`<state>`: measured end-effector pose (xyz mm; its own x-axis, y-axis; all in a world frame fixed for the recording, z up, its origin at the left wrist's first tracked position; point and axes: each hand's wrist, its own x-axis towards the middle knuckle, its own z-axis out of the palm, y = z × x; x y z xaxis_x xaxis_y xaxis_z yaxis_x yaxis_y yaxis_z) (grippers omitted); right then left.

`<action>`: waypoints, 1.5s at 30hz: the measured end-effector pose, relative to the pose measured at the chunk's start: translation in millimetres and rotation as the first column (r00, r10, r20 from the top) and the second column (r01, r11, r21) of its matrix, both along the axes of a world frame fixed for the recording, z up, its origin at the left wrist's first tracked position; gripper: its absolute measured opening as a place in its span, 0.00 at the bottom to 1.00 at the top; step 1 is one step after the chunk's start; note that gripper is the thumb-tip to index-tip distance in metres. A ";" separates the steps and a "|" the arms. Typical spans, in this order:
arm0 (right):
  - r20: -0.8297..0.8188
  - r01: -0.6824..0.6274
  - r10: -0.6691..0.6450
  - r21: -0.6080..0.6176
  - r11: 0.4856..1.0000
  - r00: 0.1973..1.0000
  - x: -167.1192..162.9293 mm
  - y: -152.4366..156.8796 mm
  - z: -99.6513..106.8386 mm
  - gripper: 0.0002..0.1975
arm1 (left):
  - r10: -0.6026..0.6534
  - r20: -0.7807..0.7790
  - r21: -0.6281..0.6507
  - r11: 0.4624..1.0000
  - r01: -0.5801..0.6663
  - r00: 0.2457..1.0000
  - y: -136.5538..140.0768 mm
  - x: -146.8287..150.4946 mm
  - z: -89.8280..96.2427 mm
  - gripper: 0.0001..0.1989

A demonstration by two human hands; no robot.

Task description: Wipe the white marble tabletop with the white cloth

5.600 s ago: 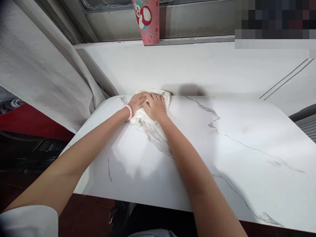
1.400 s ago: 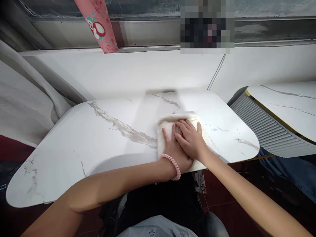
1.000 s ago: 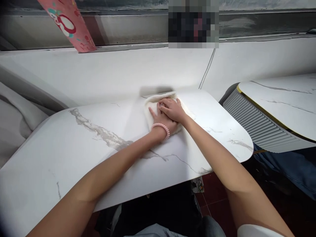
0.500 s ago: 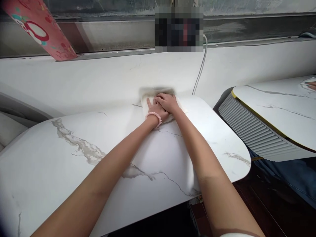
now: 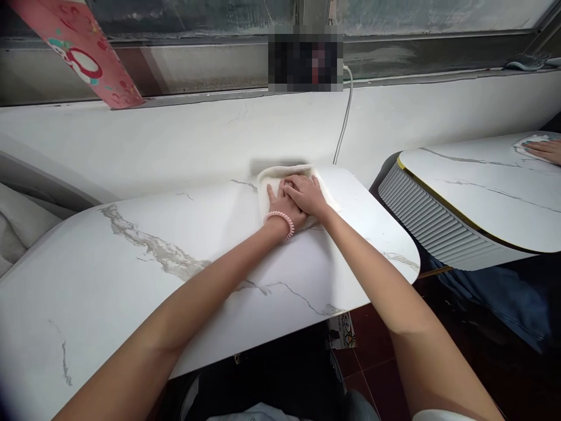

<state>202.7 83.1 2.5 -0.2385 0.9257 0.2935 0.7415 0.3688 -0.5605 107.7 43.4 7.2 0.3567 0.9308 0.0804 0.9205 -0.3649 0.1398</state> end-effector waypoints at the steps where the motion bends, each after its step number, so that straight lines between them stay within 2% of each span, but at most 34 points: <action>1: -0.002 -0.012 0.012 0.005 1.000 1.000 4.5 -9.0 0.0 0.19 | 0.003 0.016 0.005 1.000 -0.003 1.000 -9.4 4.5 -0.6 0.37; 6: 0.023 -0.070 0.069 0.009 0.998 0.997 24.2 -59.6 2.6 0.19 | 0.036 0.028 -0.030 0.999 -0.035 0.999 -59.1 26.6 -4.0 0.36; 10: 0.047 -0.015 0.014 0.013 1.000 0.999 36.0 -106.9 5.2 0.20 | -0.002 0.022 -0.021 1.000 0.002 1.000 -98.6 37.1 -2.1 0.38; 14: 0.076 0.045 -0.044 -0.008 0.999 0.996 52.5 -149.8 4.5 0.21 | -0.095 0.046 -0.039 0.995 0.097 0.994 -133.9 46.4 2.8 0.39; 17: 0.085 0.054 -0.051 -0.027 0.998 0.995 68.5 -170.5 2.4 0.21 | -0.136 0.029 -0.065 0.988 0.137 0.990 -152.0 56.2 5.7 0.39; 21: 0.086 0.064 -0.063 -0.011 0.998 0.994 82.7 -178.1 0.0 0.21 | -0.166 0.022 -0.100 0.981 0.168 0.986 -160.6 65.7 6.4 0.37; 26: 0.075 0.055 -0.057 0.024 0.998 0.996 84.1 -168.7 1.1 0.19 | -0.164 0.063 -0.073 0.983 0.169 0.984 -152.9 67.6 3.9 0.38; 30: 0.039 0.069 -0.070 0.025 0.997 0.997 87.7 -150.8 2.8 0.18 | -0.181 0.066 -0.058 0.981 0.185 0.981 -134.4 72.0 1.0 0.37; 41: -0.134 0.039 -0.043 -0.036 0.999 0.990 98.2 -56.8 5.0 0.15 | -0.112 0.117 -0.063 0.991 0.120 0.987 -50.2 85.9 3.4 0.34; 45: -0.197 0.024 -0.033 -0.050 0.998 0.980 99.9 -23.7 4.1 0.13 | -0.125 0.159 -0.044 0.990 0.134 0.979 -16.2 87.3 0.1 0.33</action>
<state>302.6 59.4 6.6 -0.1535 0.9453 0.2878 0.6244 0.3186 -0.7131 195.0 27.2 7.3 0.4617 0.8819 0.0954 0.8312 -0.4676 0.3007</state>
